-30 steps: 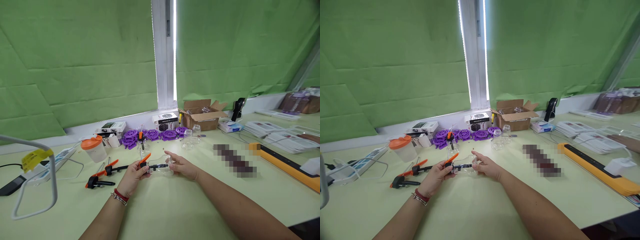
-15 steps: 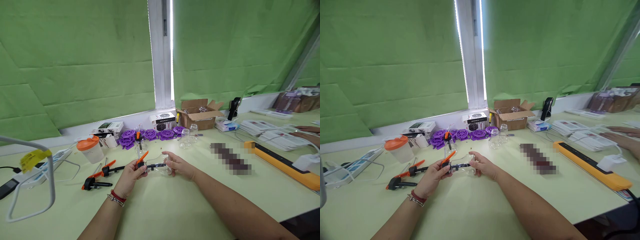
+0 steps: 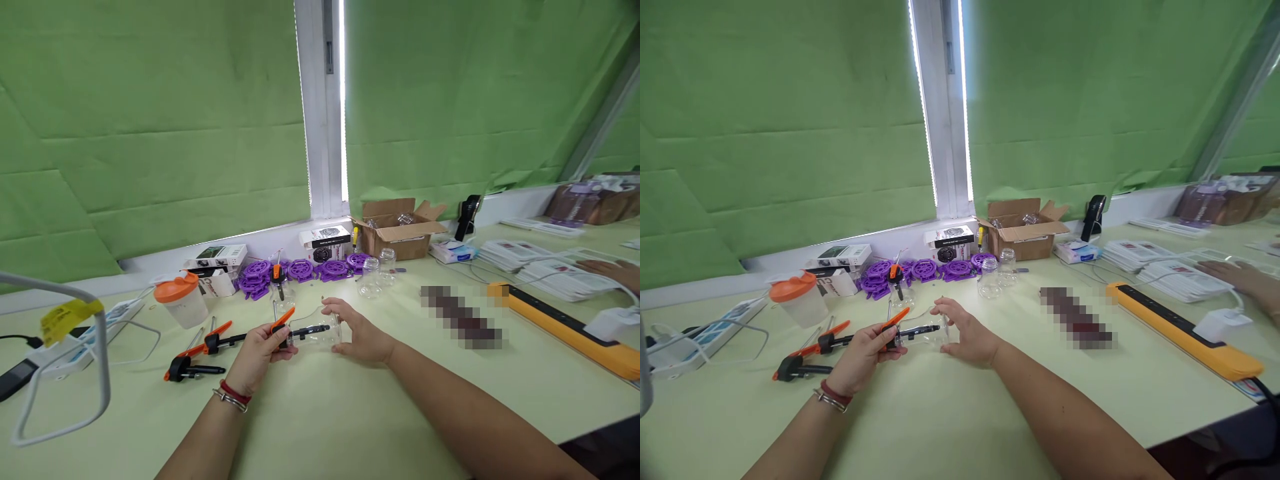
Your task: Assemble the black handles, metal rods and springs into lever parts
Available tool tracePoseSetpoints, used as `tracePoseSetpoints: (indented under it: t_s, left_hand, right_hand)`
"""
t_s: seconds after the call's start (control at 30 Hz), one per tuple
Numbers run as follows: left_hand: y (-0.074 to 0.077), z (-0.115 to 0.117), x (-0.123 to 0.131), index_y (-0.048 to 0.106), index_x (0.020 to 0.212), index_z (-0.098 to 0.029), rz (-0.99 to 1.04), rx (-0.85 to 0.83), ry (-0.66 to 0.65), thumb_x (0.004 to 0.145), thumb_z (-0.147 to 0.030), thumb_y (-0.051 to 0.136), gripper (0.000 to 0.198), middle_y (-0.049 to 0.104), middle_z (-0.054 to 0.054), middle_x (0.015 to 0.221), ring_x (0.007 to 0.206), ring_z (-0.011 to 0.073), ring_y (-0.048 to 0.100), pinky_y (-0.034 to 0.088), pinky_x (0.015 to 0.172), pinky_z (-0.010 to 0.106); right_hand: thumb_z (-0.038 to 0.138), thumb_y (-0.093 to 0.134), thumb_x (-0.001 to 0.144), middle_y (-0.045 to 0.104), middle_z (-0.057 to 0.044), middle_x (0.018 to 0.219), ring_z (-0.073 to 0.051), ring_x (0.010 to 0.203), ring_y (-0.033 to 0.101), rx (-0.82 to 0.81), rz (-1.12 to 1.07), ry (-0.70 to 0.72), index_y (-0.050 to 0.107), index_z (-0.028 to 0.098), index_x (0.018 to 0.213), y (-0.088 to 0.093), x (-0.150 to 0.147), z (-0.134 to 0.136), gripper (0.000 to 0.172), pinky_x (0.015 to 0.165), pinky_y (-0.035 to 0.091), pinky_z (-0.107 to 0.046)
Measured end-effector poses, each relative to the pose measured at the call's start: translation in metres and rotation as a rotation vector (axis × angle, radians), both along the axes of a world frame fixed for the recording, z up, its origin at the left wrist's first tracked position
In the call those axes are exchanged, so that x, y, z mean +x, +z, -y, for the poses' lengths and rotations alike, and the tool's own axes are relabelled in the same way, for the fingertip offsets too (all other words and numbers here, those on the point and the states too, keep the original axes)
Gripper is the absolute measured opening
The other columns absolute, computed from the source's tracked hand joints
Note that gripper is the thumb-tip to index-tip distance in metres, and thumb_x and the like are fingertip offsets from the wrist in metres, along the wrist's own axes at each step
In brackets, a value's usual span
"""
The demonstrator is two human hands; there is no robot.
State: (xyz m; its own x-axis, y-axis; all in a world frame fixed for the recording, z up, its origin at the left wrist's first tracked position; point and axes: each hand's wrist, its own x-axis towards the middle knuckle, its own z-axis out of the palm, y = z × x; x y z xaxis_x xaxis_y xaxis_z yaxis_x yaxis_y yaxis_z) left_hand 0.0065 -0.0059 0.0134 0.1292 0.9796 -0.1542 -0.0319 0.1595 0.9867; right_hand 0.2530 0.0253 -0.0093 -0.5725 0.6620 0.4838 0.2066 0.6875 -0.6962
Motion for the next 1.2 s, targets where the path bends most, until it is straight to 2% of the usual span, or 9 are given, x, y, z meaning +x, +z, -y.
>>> tracePoseSetpoints:
  t_s: [0.17,0.37,0.5,0.8,0.9,0.97,1.07,1.13,1.2]
  left_hand:
    - [0.005,0.003,0.001,0.060,0.090,-0.012,0.033,-0.037,-0.020,0.071,-0.042,0.066,0.036,0.068,0.005,0.071,0.062,0.0152,0.067,0.052,0.054,0.021]
    - [0.009,0.006,0.000,0.055,0.077,-0.014,0.058,-0.052,-0.021,0.073,-0.047,0.062,0.034,0.065,0.003,0.057,0.046,0.0142,0.062,0.045,0.041,0.020]
    - [0.011,0.007,-0.003,0.053,0.074,-0.016,0.065,-0.041,-0.022,0.072,-0.047,0.062,0.033,0.064,0.001,0.054,0.039,0.0133,0.058,0.037,0.034,0.018]
    - [0.015,0.009,-0.006,0.053,0.068,-0.014,0.047,-0.059,-0.026,0.074,-0.049,0.058,0.036,0.062,0.003,0.051,0.034,0.0116,0.053,0.032,0.033,0.019]
    - [0.017,0.010,-0.007,0.053,0.067,-0.014,0.023,-0.092,-0.023,0.073,-0.051,0.058,0.037,0.061,0.003,0.048,0.032,0.0112,0.051,0.030,0.032,0.019]
    - [0.017,0.010,-0.007,0.053,0.069,-0.014,0.013,-0.091,-0.024,0.074,-0.050,0.058,0.037,0.060,0.002,0.048,0.032,0.0098,0.049,0.030,0.033,0.019]
    - [0.015,0.008,-0.007,0.053,0.075,-0.015,0.022,0.016,-0.036,0.074,-0.045,0.061,0.030,0.061,0.000,0.056,0.038,0.0084,0.052,0.033,0.037,0.018]
    - [0.013,0.007,-0.008,0.053,0.080,-0.016,0.017,0.109,-0.047,0.073,-0.039,0.064,0.027,0.060,-0.001,0.062,0.047,0.0088,0.055,0.037,0.043,0.019]
    - [0.009,0.006,-0.008,0.053,0.084,-0.016,-0.004,0.166,-0.061,0.072,-0.036,0.067,0.027,0.058,-0.002,0.064,0.053,0.0099,0.057,0.040,0.047,0.020]
  right_hand:
    - [0.002,0.059,0.066,0.033,-0.011,0.136,-0.022,0.124,0.036,0.259,0.073,-0.075,0.043,0.023,0.117,0.006,-0.003,0.003,0.057,0.100,0.036,-0.039]
    - [-0.001,0.040,0.078,0.035,-0.009,0.136,-0.023,0.131,0.028,0.610,0.125,-0.150,0.048,0.025,0.113,0.002,-0.005,0.001,0.044,0.101,0.037,-0.046]
    - [0.002,0.038,0.083,0.037,-0.006,0.137,-0.024,0.134,0.022,0.715,0.177,-0.158,0.051,0.027,0.110,0.001,-0.005,-0.001,0.040,0.099,0.039,-0.050]
    - [-0.003,0.040,0.081,0.044,-0.002,0.134,-0.024,0.135,0.018,0.738,0.113,-0.083,0.056,0.031,0.107,0.004,-0.006,0.003,0.046,0.101,0.038,-0.050]
    - [-0.001,0.040,0.083,0.046,-0.002,0.132,-0.023,0.135,0.019,0.728,0.176,-0.103,0.055,0.031,0.107,0.004,-0.007,0.004,0.043,0.101,0.037,-0.051]
    - [0.003,0.041,0.084,0.046,-0.003,0.131,-0.023,0.135,0.020,0.707,0.227,-0.132,0.054,0.031,0.108,0.005,-0.007,0.005,0.040,0.100,0.038,-0.051]
    - [0.013,0.048,0.083,0.042,-0.008,0.133,-0.025,0.131,0.029,0.634,0.219,-0.141,0.051,0.028,0.114,0.008,-0.006,0.005,0.035,0.098,0.039,-0.051]
    - [0.024,0.057,0.079,0.040,-0.013,0.133,-0.028,0.124,0.037,0.555,0.189,-0.108,0.045,0.025,0.122,0.011,-0.003,0.006,0.045,0.095,0.041,-0.048]
    - [0.036,0.064,0.073,0.041,-0.016,0.130,-0.028,0.115,0.045,0.437,0.156,-0.061,0.036,0.022,0.131,0.013,0.001,0.007,0.066,0.089,0.044,-0.044]
